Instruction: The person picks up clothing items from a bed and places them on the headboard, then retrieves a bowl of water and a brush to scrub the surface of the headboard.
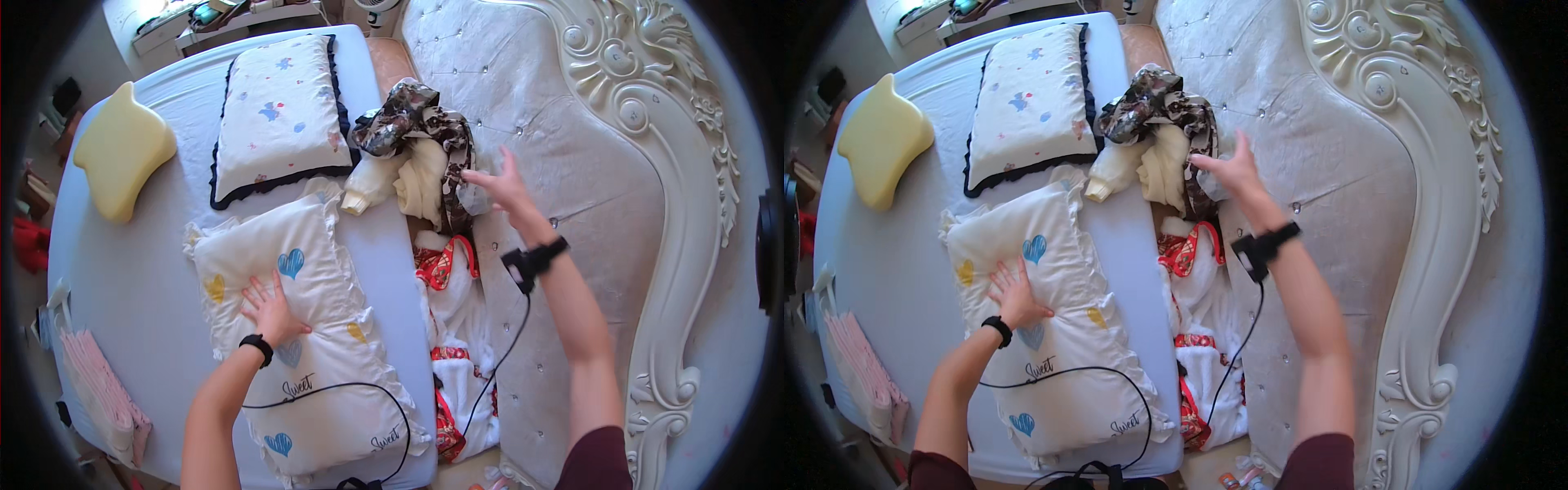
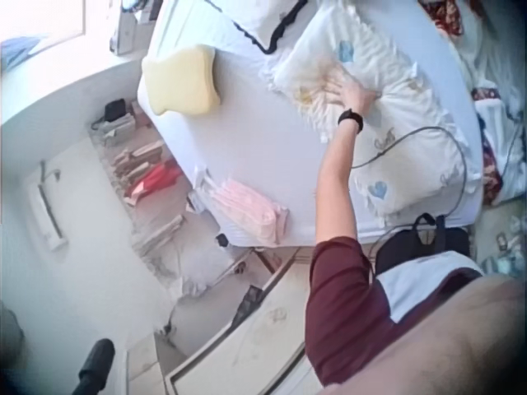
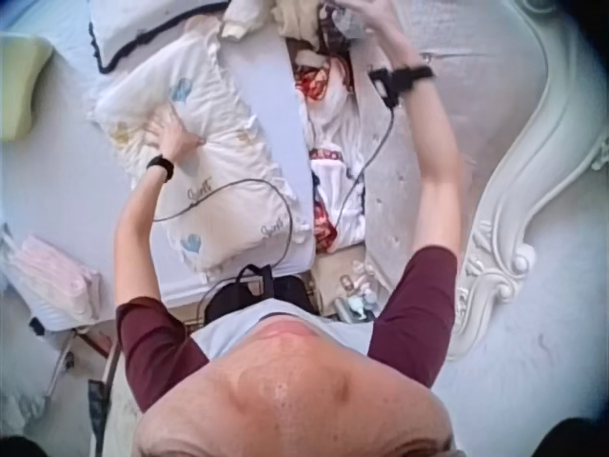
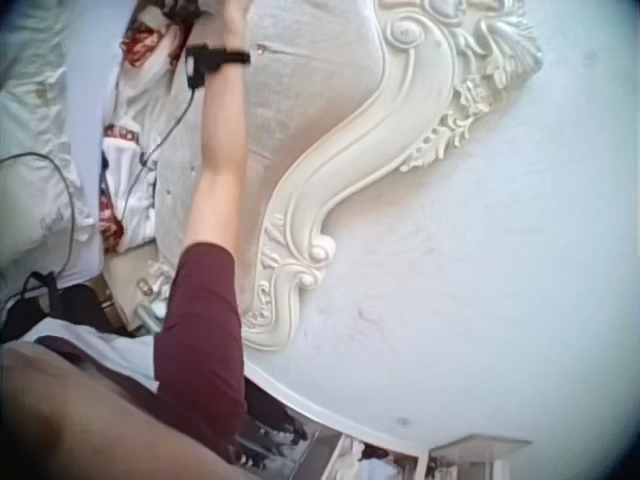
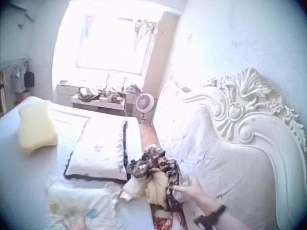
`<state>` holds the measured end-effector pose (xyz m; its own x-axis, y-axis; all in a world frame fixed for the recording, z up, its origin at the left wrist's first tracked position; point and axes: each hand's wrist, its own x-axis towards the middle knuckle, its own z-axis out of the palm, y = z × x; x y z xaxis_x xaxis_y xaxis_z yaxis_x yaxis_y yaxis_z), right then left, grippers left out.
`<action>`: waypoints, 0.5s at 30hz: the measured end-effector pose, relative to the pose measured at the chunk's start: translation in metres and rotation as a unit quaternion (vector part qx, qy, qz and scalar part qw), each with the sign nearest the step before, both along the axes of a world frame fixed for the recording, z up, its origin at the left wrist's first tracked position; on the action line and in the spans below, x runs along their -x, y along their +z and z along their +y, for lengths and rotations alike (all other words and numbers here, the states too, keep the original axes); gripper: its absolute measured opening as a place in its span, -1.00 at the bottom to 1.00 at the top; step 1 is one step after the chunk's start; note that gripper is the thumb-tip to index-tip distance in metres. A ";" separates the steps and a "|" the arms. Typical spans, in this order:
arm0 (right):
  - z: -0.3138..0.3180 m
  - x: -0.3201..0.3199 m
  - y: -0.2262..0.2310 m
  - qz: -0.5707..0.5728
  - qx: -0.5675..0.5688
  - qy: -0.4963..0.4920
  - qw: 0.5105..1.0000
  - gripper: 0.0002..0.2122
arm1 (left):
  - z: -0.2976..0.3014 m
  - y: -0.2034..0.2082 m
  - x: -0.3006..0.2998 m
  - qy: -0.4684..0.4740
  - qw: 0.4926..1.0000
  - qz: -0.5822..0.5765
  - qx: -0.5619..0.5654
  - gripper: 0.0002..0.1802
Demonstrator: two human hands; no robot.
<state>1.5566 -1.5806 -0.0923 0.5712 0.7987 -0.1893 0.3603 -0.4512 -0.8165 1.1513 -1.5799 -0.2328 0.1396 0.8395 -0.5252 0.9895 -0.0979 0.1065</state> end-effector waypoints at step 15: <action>0.101 -0.058 -0.152 -0.165 -0.019 -0.022 0.986 -0.51 | 0.018 -0.053 -0.016 -0.020 0.997 0.066 -0.036 0.53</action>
